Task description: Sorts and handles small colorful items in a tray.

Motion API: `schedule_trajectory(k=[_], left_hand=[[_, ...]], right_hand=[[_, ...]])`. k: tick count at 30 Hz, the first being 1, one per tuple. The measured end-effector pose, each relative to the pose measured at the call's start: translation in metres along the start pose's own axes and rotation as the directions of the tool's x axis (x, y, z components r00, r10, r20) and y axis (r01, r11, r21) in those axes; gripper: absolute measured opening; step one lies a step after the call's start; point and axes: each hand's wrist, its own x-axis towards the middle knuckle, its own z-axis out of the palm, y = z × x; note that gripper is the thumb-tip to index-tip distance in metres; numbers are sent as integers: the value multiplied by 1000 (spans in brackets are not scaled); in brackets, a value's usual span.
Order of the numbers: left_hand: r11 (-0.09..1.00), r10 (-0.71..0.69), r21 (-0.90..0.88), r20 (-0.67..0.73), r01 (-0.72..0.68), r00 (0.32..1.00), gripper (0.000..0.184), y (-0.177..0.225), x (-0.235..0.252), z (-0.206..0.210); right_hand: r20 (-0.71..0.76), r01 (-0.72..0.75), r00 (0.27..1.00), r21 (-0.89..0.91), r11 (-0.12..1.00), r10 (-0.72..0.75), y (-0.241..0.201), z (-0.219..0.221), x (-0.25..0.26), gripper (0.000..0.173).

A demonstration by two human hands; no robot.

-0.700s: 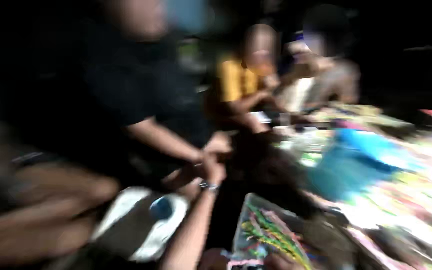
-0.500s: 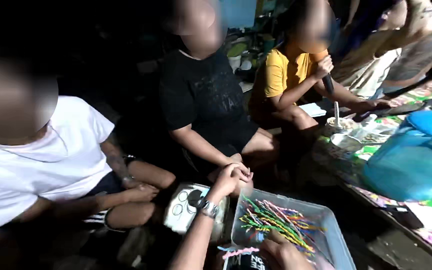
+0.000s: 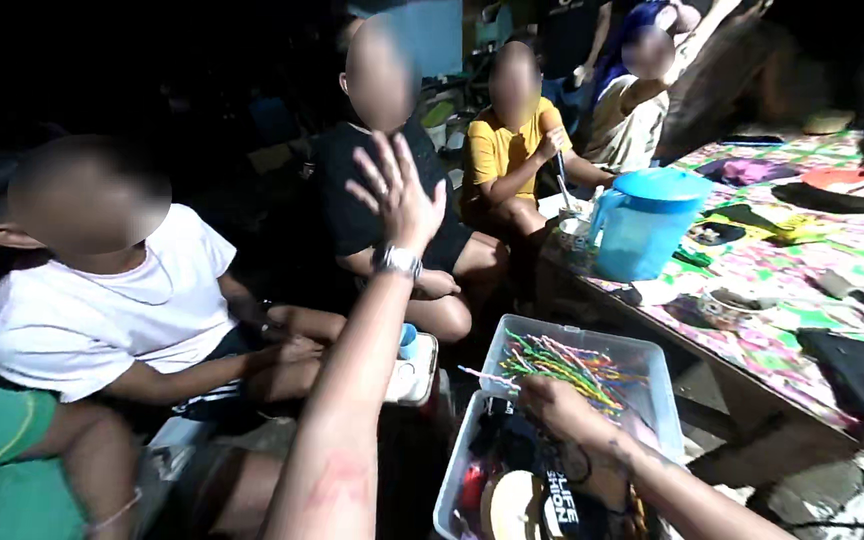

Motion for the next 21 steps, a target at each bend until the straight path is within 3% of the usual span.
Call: schedule_trajectory(k=[3, 8, 14, 18, 21], left_hand=[[966, 227, 130, -23, -222, 974, 93, 11, 60, 6], [929, 308, 227, -38, -292, 951, 113, 36, 101, 12], [925, 297, 254, -15, -283, 955, 121, 49, 105, 18], [986, 130, 122, -121, -115, 984, 100, 33, 83, 14], [992, 69, 110, -30, -65, 997, 89, -8, 30, 20]], right_hand=[[2, -20, 1000, 11, 1000, 20, 0, -1, -10, 29], [-9, -50, 999, 55, 997, 50, 17, 2, -6, 29], [-4, -30, 1000, 93, 995, 30, 18, -1, -2, 29], [9, 16, 1000, 187, 982, -18, 20, 3, 5, 28], [94, 10, 995, 252, 968, -35, 10, 8, 15, 29]])
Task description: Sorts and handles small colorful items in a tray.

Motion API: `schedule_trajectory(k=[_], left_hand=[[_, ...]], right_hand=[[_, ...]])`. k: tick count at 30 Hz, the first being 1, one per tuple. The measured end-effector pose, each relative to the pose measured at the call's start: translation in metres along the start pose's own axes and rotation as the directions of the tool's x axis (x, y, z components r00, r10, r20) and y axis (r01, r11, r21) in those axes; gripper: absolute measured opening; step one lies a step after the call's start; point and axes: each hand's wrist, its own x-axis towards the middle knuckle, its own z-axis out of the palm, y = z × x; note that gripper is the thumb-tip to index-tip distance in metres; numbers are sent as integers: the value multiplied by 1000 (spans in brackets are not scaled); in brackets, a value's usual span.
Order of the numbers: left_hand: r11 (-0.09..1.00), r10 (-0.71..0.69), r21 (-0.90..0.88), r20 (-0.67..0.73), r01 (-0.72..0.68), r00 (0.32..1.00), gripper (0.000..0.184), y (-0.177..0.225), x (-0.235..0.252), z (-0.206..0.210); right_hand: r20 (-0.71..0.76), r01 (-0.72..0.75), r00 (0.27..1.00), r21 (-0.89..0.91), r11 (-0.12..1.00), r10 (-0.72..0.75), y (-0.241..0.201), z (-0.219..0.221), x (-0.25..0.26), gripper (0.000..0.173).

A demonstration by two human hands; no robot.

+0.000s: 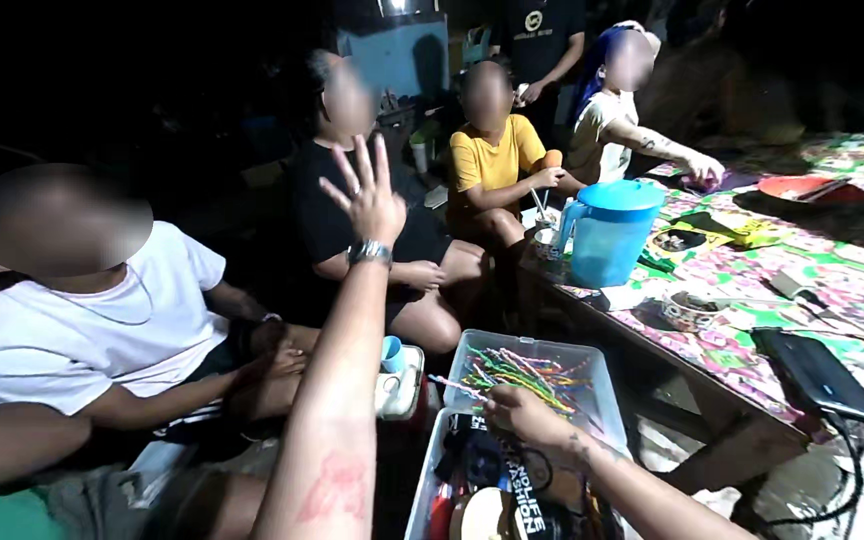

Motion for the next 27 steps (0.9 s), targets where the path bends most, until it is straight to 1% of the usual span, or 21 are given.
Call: schedule_trajectory(k=[2, 3, 4, 5, 6, 7, 8, 9, 10, 11, 12, 13, 14, 15, 16, 18, 19, 21, 23, 25, 27], left_hand=[[1000, -18, -3, 179, 18, 984, 86, -30, -51, 17], [998, -62, 6, 286, 63, 956, 83, -42, -77, 27], [991, -126, 14, 421, 133, 898, 77, -49, -100, 32], [977, -190, 28, 552, 209, 812, 66, -50, -122, 34], [967, -217, 36, 642, 253, 736, 53, -45, -145, 31], [964, -189, -6, 686, 265, 703, 43, -38, -166, 25], [949, -114, -129, 708, 286, 697, 36, -29, -186, 16], [878, -30, -315, 714, 359, 699, 31, -19, -204, 7], [731, 28, -492, 714, 473, 699, 26, -9, -221, 0], [517, 66, -620, 717, 590, 694, 24, 0, -235, -6], [290, 90, -686, 714, 667, 694, 24, 9, -246, -12], [100, 90, -711, 703, 696, 705, 23, 16, -254, -17], [-25, 63, -727, 684, 686, 727, 20, 24, -261, -19], [-98, 34, -740, 666, 665, 745, 18, 32, -267, -19], [-136, 13, -747, 655, 650, 755, 18, 38, -271, -18], [-149, 5, -744, 658, 651, 753, 21, 49, -276, -12], [-142, 1, -733, 672, 665, 741, 22, 53, -278, -9], [-130, -27, -694, 716, 708, 697, 23, 59, -280, -9], [-119, -77, -663, 748, 739, 659, 21, 61, -281, -11], [-41, -93, -632, 774, 774, 627, 23, 62, -284, -9], [47, -78, -555, 827, 830, 557, 24, 58, -292, -7]], right_hand=[[41, 16, 999, 60, 998, -19, -6, 7, 9, 29], [45, 20, 999, 105, 994, -25, -9, 10, 13, 28], [37, 21, 999, 164, 986, -27, -12, 13, 18, 28], [15, 26, 999, 230, 973, -31, -14, 16, 21, 28], [-14, 33, 999, 290, 956, -30, -15, 19, 24, 26], [-49, 45, 998, 351, 935, -29, -16, 23, 27, 25], [-74, 61, 997, 411, 910, -33, -19, 23, 28, 25], [-96, 78, 995, 465, 882, -37, -22, 22, 29, 25], [-115, 100, 992, 509, 855, -48, -25, 20, 29, 26], [-133, 134, 988, 536, 833, -74, -26, 20, 29, 26], [-140, 168, 984, 554, 815, -108, -26, 19, 28, 26], [-145, 205, 978, 562, 801, -149, -25, 19, 27, 26], [-152, 239, 971, 563, 791, -185, -22, 18, 24, 26], [-159, 261, 965, 560, 786, -207, -20, 16, 20, 27], [-161, 269, 963, 556, 786, -216, -18, 14, 16, 28], [-161, 273, 962, 545, 793, -221, -14, 6, 9, 28], [-160, 273, 962, 527, 805, -222, -12, 2, 5, 27], [-164, 249, 967, 453, 856, -195, -7, -6, -1, 24], [-226, 205, 965, 354, 913, -129, -14, -16, -2, 24], [-324, 198, 940, 252, 947, -111, -48, -39, 4, 24], [-358, 219, 924, 213, 952, -132, -104, -62, 12, 24]])
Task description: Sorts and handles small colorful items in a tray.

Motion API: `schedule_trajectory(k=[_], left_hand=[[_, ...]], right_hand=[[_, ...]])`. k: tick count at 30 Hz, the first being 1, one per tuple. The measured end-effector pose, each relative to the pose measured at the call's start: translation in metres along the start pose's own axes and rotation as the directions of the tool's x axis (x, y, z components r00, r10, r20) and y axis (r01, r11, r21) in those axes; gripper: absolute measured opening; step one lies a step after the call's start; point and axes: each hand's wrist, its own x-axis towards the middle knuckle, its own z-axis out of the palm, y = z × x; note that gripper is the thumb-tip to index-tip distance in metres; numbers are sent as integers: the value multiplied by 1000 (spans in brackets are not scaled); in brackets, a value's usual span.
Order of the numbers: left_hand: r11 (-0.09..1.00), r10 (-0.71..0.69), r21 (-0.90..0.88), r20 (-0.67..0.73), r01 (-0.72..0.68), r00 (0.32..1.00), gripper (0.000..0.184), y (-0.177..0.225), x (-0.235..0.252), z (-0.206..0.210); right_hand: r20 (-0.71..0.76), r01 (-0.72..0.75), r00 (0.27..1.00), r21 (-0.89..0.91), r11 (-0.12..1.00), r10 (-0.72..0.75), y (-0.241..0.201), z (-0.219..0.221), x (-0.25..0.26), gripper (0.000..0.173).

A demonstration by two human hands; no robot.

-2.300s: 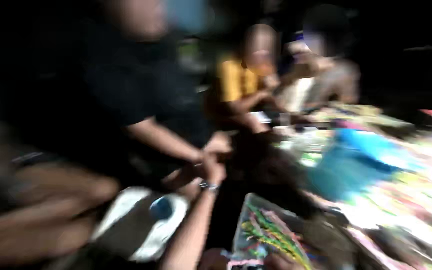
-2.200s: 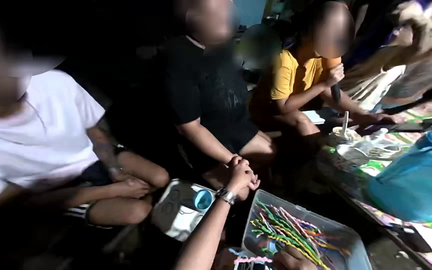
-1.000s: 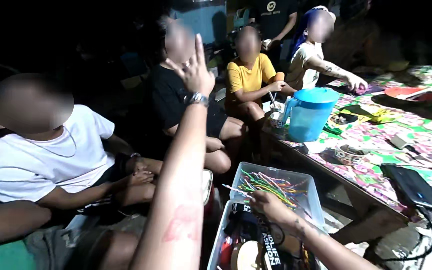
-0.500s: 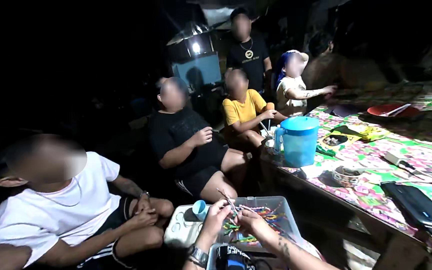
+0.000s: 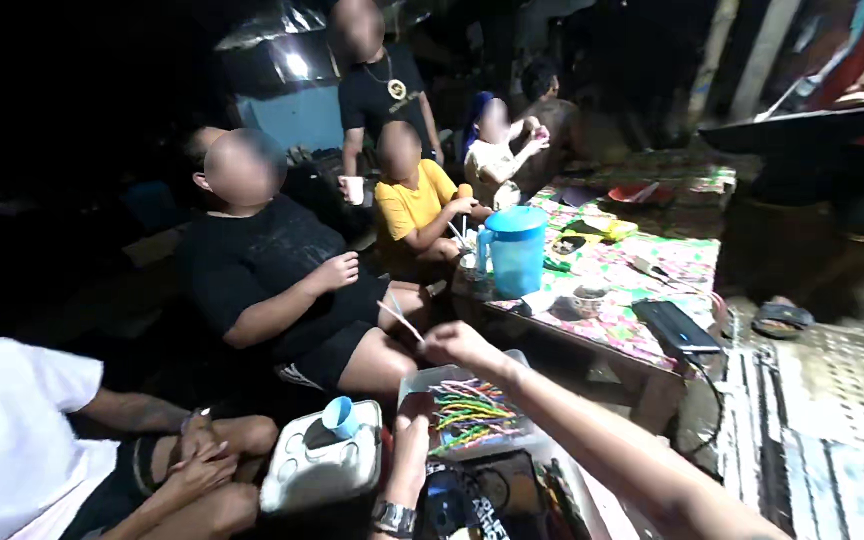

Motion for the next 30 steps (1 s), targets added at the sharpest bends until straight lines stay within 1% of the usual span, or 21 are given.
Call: schedule_trajectory(k=[1, 3, 5, 7, 8, 9, 10, 11, 12, 13, 14, 15, 16, 17, 18, 19, 21, 23, 25, 28, 30], left_hand=[[998, -33, 55, 29, 31, 999, 20, 1, 2, -2], [987, -52, 156, 71, 41, 996, 19, 8, 5, -7], [969, -63, 241, 69, 44, 996, 22, 12, -2, -15], [962, -10, 274, 91, -15, 996, 27, 15, 0, -26], [963, 22, 266, 100, -48, 995, 30, 14, 0, -31], [965, 53, 250, 95, -75, 994, 32, 14, -1, -35], [970, 78, 225, 82, -95, 994, 35, 19, -1, -39], [976, 94, 189, 70, -106, 993, 39, 25, -1, -42], [983, 125, 129, 69, -133, 990, 42, 29, 0, -44], [984, 174, 37, 66, -176, 983, 42, 28, 1, -47], [970, 234, -84, 58, -229, 970, 39, 25, 1, -49], [934, 291, -233, 52, -272, 955, 33, 21, 1, -50], [881, 348, -359, 56, -307, 936, 29, 19, 0, -50], [842, 395, -421, 55, -338, 917, 27, 17, 0, -49], [842, 412, -401, 47, -360, 910, 27, 16, 1, -46], [860, 399, -367, 48, -355, 916, 28, 13, 2, -42], [898, 326, -344, 102, -274, 940, 26, 5, 10, -33], [917, 269, -347, 170, -198, 948, 25, -3, 19, -22], [956, 220, -233, 172, -177, 960, 18, -3, 25, -5], [988, 152, -20, 178, -151, 972, 11, -2, 25, 23], [978, 144, 131, 124, -160, 982, 16, -9, 31, 28]], right_hand=[[0, 31, 1000, 15, 999, -31, -31, 0, 15, 24], [-22, 148, 989, 67, 987, -147, -86, 5, 46, 23], [-47, 268, 963, 112, 957, -264, -122, 16, 70, 25], [-67, 389, 921, 174, 905, -383, -154, 25, 83, 29], [-59, 436, 899, 190, 879, -434, -164, 28, 80, 30], [-7, 466, 881, 183, 866, -473, -169, 32, 68, 30], [62, 509, 852, 135, 850, -520, -167, 36, 53, 27], [154, 567, 809, 47, 822, -567, -158, 38, 38, 23], [263, 613, 774, -84, 786, -576, -143, 38, 22, 20], [353, 615, 774, -220, 757, -526, -124, 36, 6, 16], [420, 569, 804, -341, 748, -420, -103, 35, -6, 15], [459, 489, 842, -422, 764, -286, -81, 34, -15, 16], [458, 410, 869, -457, 789, -187, -58, 33, -19, 18], [442, 325, 890, -452, 831, -108, -36, 31, -22, 21], [414, 241, 909, -414, 878, -55, -14, 28, -24, 23], [368, 163, 930, -348, 923, -25, 9, 26, -25, 25], [271, -6, 961, -158, 987, 49, 51, 22, -26, 29], [169, -85, 982, 4, 996, 83, 86, 17, -25, 29], [90, -85, 992, -28, 996, 87, 99, 1, -26, 31], [49, -136, 988, -131, 982, 144, 107, -21, -28, 31], [-25, -161, 987, -209, 965, 160, 106, -24, -9, 32]])
